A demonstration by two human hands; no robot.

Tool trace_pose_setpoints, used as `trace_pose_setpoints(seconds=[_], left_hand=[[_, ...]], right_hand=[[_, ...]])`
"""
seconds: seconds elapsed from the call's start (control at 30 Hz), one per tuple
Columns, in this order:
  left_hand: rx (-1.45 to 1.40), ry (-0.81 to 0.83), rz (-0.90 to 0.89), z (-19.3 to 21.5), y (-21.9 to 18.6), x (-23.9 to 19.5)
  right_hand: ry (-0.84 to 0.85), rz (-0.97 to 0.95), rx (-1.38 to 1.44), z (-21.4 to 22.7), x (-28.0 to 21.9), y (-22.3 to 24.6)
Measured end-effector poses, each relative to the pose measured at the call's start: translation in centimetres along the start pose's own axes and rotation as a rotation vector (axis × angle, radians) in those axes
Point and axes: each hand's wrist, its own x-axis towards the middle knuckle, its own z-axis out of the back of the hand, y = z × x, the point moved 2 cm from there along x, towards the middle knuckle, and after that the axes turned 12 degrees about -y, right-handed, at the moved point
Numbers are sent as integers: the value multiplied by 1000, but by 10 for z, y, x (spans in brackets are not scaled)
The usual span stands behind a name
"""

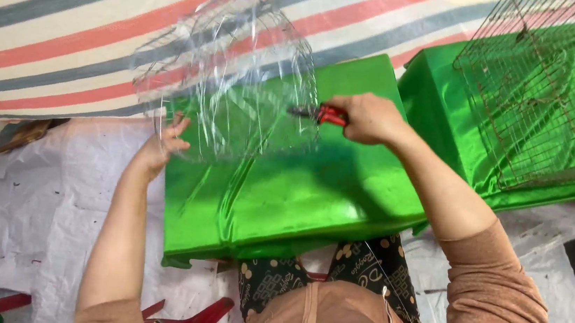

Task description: The person sits at a green-covered table and assembles a wire mesh basket frame, twisting thin wire by hand to bind the mesh edges and using pliers to cut and tighten the wire ties while rotating the basket to work around its sides.

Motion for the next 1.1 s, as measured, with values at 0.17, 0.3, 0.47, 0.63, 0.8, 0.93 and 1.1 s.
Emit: trace_pose_setpoints(seconds=[0.17, 0.3, 0.47, 0.63, 0.8, 0.93, 1.1], left_hand=[[-112, -15, 323, 16, -69, -25], [-126, -1, 381, 2, -51, -39], [-245, -71, 334, -24, -16, -66], [-362, -136, 320, -52, -19, -105], [-375, -143, 298, -74, -11, -134], [-449, -189, 297, -80, -10, -154], [-550, -547, 191, -99, 17, -181]], right_hand=[[-93, 15, 17, 16, 17, -22], [-62, 12, 4, -6, 15, -39], [-41, -15, 25, -38, 0, -57], [-22, 43, -91, -63, -11, -77], [22, 189, -211, -78, -41, -75], [1, 163, -190, -101, -55, -90], [-98, 126, 5, -124, -69, -102]])
